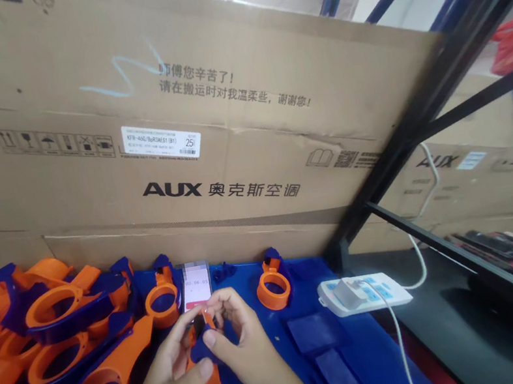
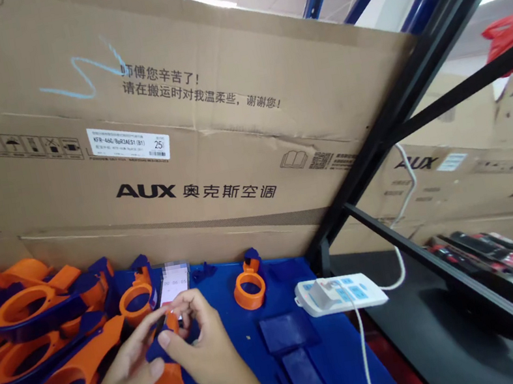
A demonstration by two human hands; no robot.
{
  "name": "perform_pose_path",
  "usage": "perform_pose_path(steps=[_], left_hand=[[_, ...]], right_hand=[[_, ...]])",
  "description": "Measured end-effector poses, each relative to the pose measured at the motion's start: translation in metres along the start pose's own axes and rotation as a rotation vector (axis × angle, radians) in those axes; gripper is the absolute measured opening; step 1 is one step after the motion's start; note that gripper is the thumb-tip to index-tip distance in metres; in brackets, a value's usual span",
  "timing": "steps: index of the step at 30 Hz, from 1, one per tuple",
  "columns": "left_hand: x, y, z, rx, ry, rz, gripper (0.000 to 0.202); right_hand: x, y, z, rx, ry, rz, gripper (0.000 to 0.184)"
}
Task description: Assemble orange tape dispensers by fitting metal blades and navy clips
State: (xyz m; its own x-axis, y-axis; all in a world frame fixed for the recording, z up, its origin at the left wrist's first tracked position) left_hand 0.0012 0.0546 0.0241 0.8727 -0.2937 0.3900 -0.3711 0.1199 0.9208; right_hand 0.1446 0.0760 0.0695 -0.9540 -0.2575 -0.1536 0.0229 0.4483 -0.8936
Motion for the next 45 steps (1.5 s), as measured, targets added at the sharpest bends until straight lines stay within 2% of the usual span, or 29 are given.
perform_pose_path(steps=[5,11,16,20,23,25,28,30,32,35,38,41,43,45], left_hand=[[-0.007,-0.007,-0.003,-0.019,0.089,-0.072,0.059],[-0.002,0.000,-0.003,-0.021,0.056,-0.049,0.057],[-0.005,-0.001,-0.005,-0.027,0.073,-0.043,0.053],[-0.005,0.001,-0.001,-0.035,0.117,0.025,0.051],[0.001,0.004,0.003,-0.109,0.100,0.141,0.059],[0.002,0.002,0.002,-0.171,0.101,0.159,0.069],[-0.008,-0.005,-0.003,-0.189,0.221,0.105,0.077],[-0.018,-0.008,-0.007,-0.153,0.316,0.075,0.077],[-0.025,-0.007,-0.009,-0.106,0.362,0.060,0.076],[-0.033,0.000,-0.007,-0.062,0.368,0.128,0.057],[-0.031,0.012,-0.003,-0.019,0.265,0.329,0.024],[-0.026,0.023,0.002,0.026,0.147,0.460,0.029],[-0.026,0.026,0.004,0.036,0.130,0.500,0.030],[-0.026,0.025,0.004,0.032,0.136,0.509,0.030]], right_hand=[[0.002,0.007,-0.001,0.040,0.013,-0.024,0.032],[0.007,0.005,-0.001,0.089,-0.022,-0.145,0.042],[0.010,0.004,0.002,0.106,0.045,-0.168,0.040],[0.004,0.008,0.002,0.112,0.116,-0.150,0.036],[-0.003,0.008,-0.001,0.114,0.141,-0.168,0.035],[-0.004,0.006,-0.003,0.113,0.111,-0.131,0.034],[-0.002,0.006,-0.005,0.117,0.043,-0.056,0.035],[-0.002,0.010,-0.005,0.141,0.033,-0.018,0.036],[-0.007,0.014,-0.006,0.149,0.035,0.032,0.036],[-0.020,0.015,-0.007,0.093,0.026,0.203,0.034],[-0.025,0.008,-0.009,-0.032,-0.044,0.499,0.021],[-0.008,0.005,-0.005,-0.151,-0.231,0.674,0.006],[0.012,0.007,0.002,-0.199,-0.378,0.685,0.014],[0.031,0.012,0.011,-0.225,-0.493,0.684,0.035]])
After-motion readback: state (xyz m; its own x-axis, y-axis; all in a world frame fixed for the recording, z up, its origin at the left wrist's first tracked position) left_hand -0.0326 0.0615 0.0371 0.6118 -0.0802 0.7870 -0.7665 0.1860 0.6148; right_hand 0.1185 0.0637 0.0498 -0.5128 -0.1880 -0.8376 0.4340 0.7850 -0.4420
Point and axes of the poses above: each hand's wrist, its own z-axis away from the middle knuckle, its own x-axis out of the palm, y = z × x, the point moved 6 cm from there along -z, towards the middle knuckle, and after that the axes turned 4 degrees about -x, right-handed, at the moved point
